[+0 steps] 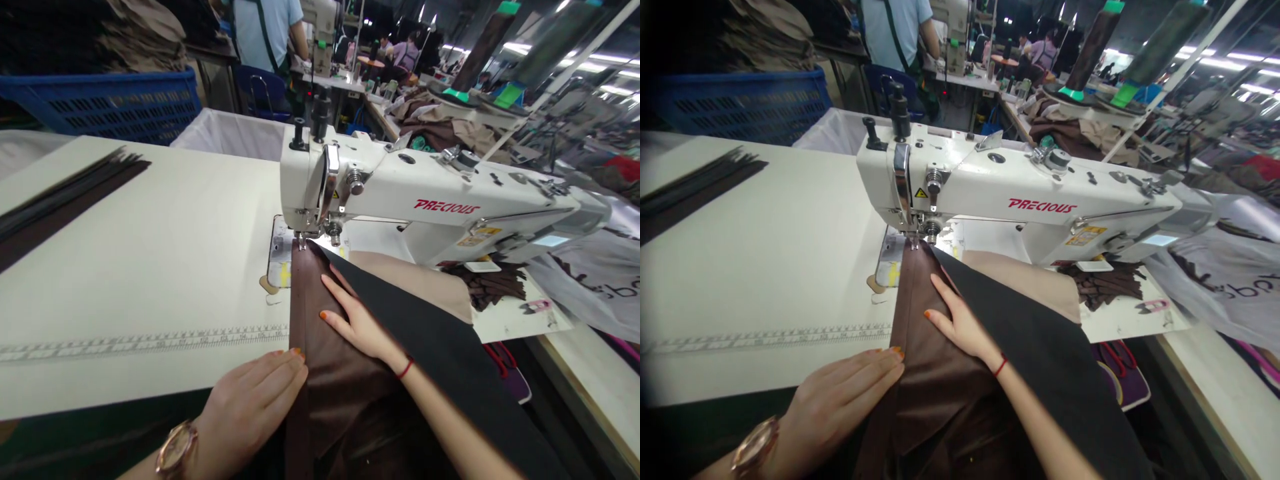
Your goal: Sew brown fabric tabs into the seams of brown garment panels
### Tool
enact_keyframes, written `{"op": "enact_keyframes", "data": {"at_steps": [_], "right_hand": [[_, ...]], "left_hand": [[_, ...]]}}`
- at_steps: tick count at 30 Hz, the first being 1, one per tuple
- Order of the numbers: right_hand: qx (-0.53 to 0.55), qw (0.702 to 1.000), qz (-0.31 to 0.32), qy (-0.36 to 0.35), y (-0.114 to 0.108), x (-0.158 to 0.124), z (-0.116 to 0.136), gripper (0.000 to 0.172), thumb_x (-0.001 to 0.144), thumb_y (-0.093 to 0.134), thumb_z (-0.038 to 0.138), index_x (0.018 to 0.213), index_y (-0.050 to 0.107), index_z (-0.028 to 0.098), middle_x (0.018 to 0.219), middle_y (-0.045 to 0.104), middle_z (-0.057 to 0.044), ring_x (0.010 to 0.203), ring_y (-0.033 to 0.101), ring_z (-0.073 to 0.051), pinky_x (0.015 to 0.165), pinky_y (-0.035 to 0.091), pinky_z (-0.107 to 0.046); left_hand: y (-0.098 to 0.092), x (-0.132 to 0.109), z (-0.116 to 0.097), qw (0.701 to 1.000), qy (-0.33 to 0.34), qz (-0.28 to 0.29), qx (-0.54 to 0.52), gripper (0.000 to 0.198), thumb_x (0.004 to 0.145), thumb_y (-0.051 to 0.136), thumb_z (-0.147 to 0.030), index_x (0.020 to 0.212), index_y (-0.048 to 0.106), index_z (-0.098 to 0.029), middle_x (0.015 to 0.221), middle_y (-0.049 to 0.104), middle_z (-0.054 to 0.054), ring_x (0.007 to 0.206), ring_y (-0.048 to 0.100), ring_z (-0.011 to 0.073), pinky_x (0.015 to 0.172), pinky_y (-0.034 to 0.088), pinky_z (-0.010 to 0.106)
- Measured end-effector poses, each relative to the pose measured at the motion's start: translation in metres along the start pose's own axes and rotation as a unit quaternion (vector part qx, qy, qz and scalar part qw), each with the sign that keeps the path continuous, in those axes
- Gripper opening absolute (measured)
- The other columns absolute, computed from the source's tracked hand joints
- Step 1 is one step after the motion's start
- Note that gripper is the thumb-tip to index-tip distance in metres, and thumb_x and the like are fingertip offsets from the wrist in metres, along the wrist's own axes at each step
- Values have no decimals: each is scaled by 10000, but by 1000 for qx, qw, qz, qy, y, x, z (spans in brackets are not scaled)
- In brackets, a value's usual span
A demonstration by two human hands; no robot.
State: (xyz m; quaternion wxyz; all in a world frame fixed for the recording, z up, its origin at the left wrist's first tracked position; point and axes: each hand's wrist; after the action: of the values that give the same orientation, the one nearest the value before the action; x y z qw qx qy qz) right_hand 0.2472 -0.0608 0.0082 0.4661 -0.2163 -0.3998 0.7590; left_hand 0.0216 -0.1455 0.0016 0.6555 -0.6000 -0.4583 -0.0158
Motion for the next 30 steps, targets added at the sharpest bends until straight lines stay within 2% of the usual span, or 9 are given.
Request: {"op": "enact_keyframes", "data": {"at_steps": [9, 14, 20, 26, 30], "right_hand": [[-31, 999, -10, -26, -4, 30, -13, 577, 916, 530, 382, 1454, 377, 240, 1582, 177, -65, 1455, 140, -235, 1185, 132, -451], [-82, 996, -12, -39, -10, 48, -19, 552, 930, 510, 416, 1428, 422, 194, 1556, 254, -116, 1452, 149, -258, 1172, 163, -476], [-134, 988, -11, -73, -19, 67, -26, 566, 924, 532, 402, 1420, 434, 147, 1544, 278, -136, 1443, 174, -268, 1176, 161, -430], [-156, 984, -20, -88, -22, 87, -33, 529, 925, 525, 406, 1384, 468, 149, 1497, 363, -138, 1413, 245, -279, 1150, 218, -454], [-170, 980, -26, -96, -25, 101, -37, 427, 924, 523, 407, 1249, 581, 136, 1356, 512, -156, 1323, 385, -285, 1115, 275, -446]], "left_hand": [[-1, 19, 22, 998, -22, 66, 2, 363, 998, 280, -147, 1035, 639, -120, 988, 721, 70, 876, 691, 182, 713, 597, 295], [1, 31, 35, 996, -28, 81, -8, 408, 1013, 233, -190, 1014, 636, -125, 963, 722, 74, 838, 698, 183, 664, 594, 293], [8, 34, 50, 996, -16, 84, -1, 362, 995, 277, -155, 1028, 636, -119, 999, 715, 89, 865, 692, 197, 680, 582, 305], [13, 44, 64, 996, -8, 90, 25, 338, 992, 303, -157, 1018, 638, -123, 989, 714, 87, 823, 690, 193, 626, 555, 299], [16, 51, 74, 995, 1, 94, 36, 324, 987, 319, -146, 996, 643, -128, 983, 716, 83, 809, 689, 181, 620, 545, 286]]}}
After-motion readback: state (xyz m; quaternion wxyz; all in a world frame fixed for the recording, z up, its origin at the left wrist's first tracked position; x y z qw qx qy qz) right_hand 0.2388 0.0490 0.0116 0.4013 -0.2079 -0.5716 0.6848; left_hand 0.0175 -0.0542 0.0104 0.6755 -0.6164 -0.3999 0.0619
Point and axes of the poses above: each hand's wrist, its own x-axis towards the middle knuckle, its own y-axis out of the palm, z = x × y
